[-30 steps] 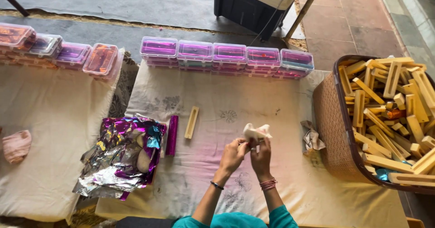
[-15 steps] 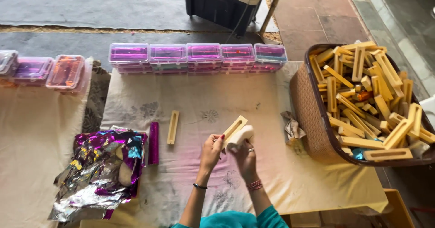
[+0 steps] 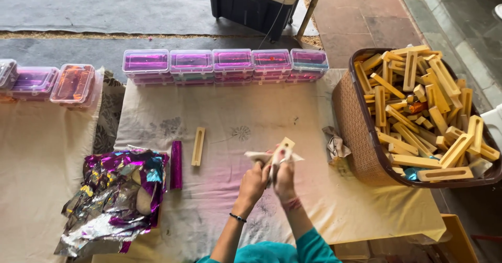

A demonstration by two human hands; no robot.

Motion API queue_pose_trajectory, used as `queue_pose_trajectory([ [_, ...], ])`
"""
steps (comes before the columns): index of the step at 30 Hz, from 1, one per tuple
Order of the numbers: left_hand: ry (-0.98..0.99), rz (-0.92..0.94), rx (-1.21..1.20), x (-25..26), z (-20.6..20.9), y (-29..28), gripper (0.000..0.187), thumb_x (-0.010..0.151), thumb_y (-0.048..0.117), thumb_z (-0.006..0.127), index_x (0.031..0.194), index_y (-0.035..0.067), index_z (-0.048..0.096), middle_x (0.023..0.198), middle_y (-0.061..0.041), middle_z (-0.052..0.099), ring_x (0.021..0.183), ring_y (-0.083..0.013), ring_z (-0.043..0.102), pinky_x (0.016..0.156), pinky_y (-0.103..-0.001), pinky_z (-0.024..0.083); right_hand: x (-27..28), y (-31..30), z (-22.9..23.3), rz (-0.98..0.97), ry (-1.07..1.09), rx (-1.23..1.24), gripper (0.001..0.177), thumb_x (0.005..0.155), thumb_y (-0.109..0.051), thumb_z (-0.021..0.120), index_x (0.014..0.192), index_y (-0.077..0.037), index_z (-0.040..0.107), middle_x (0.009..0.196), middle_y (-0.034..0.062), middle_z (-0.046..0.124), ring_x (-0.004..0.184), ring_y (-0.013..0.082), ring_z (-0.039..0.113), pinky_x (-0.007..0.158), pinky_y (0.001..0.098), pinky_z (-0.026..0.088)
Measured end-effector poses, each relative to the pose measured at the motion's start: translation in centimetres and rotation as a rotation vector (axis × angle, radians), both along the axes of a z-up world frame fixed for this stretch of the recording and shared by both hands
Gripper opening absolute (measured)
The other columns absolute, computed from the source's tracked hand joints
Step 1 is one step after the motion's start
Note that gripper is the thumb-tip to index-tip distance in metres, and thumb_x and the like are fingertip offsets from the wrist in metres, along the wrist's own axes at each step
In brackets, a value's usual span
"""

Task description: Wrapping small wooden blocks in colorful foil and clear plastic.

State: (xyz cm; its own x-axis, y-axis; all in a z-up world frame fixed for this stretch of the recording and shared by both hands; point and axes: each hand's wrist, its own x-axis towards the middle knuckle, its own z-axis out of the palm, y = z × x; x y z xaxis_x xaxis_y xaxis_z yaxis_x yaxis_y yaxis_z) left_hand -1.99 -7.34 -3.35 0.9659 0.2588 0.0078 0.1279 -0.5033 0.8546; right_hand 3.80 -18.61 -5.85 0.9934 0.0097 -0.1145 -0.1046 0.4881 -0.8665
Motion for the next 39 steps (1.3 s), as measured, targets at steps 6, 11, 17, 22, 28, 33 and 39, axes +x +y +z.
queue_pose_trajectory([
  [6, 0.24, -0.355, -0.543, 0.1, -3.9, 0.9, 0.042, 0.105, 0.045, 0.049, 0.093, 0.007, 0.064, 0.061, -0.006, 0.058, 0.051, -0.0169, 0.056, 0.048, -0.033, 0.043, 4.3, -2.4, 0.9, -0.041, 0.198, 0.456, 0.054, 0.103, -0.058, 0.045, 0.118, -0.009, 0.062, 0.074, 0.0018, 0.053, 0.062, 0.0151, 0.05, 0.059, 0.0318, 0.046],
  [11, 0.447, -0.461, -1.013, 0.3, -4.9, 0.8, 0.05, 0.109, 0.048, 0.048, 0.076, 0.01, 0.054, 0.056, 0.004, 0.044, 0.043, -0.0077, 0.038, 0.039, -0.025, 0.031, 3.5, -1.6, 1.7, -0.066, 0.213, 0.501, 0.06, 0.104, -0.065, 0.037, 0.107, -0.009, 0.06, 0.065, -0.0003, 0.041, 0.054, 0.0152, 0.037, 0.052, 0.0323, 0.035],
  [17, -0.105, 0.42, -1.125, 1.1, -7.4, -0.1, 0.029, 0.104, 0.038, 0.051, 0.109, 0.009, 0.052, 0.075, -0.005, 0.057, 0.067, -0.013, 0.054, 0.064, -0.027, 0.049, 1.5, -0.5, 0.1, -0.111, 0.205, 0.594, 0.04, 0.104, -0.044, 0.04, 0.096, -0.01, 0.06, 0.063, 0.001, 0.04, 0.057, 0.0163, 0.038, 0.057, 0.0342, 0.037],
  [22, -0.199, 0.497, -1.061, 1.0, -7.2, 1.7, 0.028, 0.102, 0.024, 0.053, 0.12, 0.004, 0.054, 0.106, -0.009, 0.062, 0.089, -0.0148, 0.054, 0.08, -0.029, 0.05, 2.0, -2.1, -4.7, 0.183, 0.184, 1.011, 0.035, 0.1, -0.04, 0.039, 0.093, -0.011, 0.059, 0.062, -0.001, 0.037, 0.061, 0.0156, 0.036, 0.069, 0.0363, 0.039],
  [28, -0.174, 0.357, -1.074, 0.9, -6.5, -2.4, 0.034, 0.1, 0.024, 0.053, 0.126, 0.003, 0.048, 0.113, -0.011, 0.061, 0.099, -0.0186, 0.061, 0.085, -0.034, 0.053, 1.6, 1.1, 2.8, -0.245, 0.261, 0.4, 0.06, 0.099, -0.066, 0.04, 0.114, -0.01, 0.057, 0.064, -0.0018, 0.044, 0.055, 0.0116, 0.042, 0.053, 0.0301, 0.038],
  [33, -0.169, 0.435, -1.288, 0.4, -3.3, -3.4, 0.044, 0.104, 0.036, 0.045, 0.135, 0.005, 0.045, 0.122, -0.014, 0.06, 0.105, -0.019, 0.059, 0.094, -0.033, 0.05, -0.7, 3.2, -1.3, -0.075, 0.099, 0.051, 0.04, 0.106, -0.04, 0.045, 0.13, -0.009, 0.052, 0.082, 0.0045, 0.063, 0.07, 0.014, 0.059, 0.064, 0.0294, 0.05],
  [39, -0.295, 0.594, -1.124, 0.8, -5.9, 0.4, 0.056, 0.107, 0.046, 0.039, 0.143, 0.004, 0.04, 0.131, -0.016, 0.054, 0.11, -0.0219, 0.058, 0.1, -0.035, 0.047, -6.4, 5.3, 3.0, 0.256, -0.18, -0.278, 0.042, 0.107, -0.02, 0.045, 0.144, 0.0, 0.045, 0.116, 0.0096, 0.067, 0.105, 0.0115, 0.062, 0.094, 0.0241, 0.051],
])
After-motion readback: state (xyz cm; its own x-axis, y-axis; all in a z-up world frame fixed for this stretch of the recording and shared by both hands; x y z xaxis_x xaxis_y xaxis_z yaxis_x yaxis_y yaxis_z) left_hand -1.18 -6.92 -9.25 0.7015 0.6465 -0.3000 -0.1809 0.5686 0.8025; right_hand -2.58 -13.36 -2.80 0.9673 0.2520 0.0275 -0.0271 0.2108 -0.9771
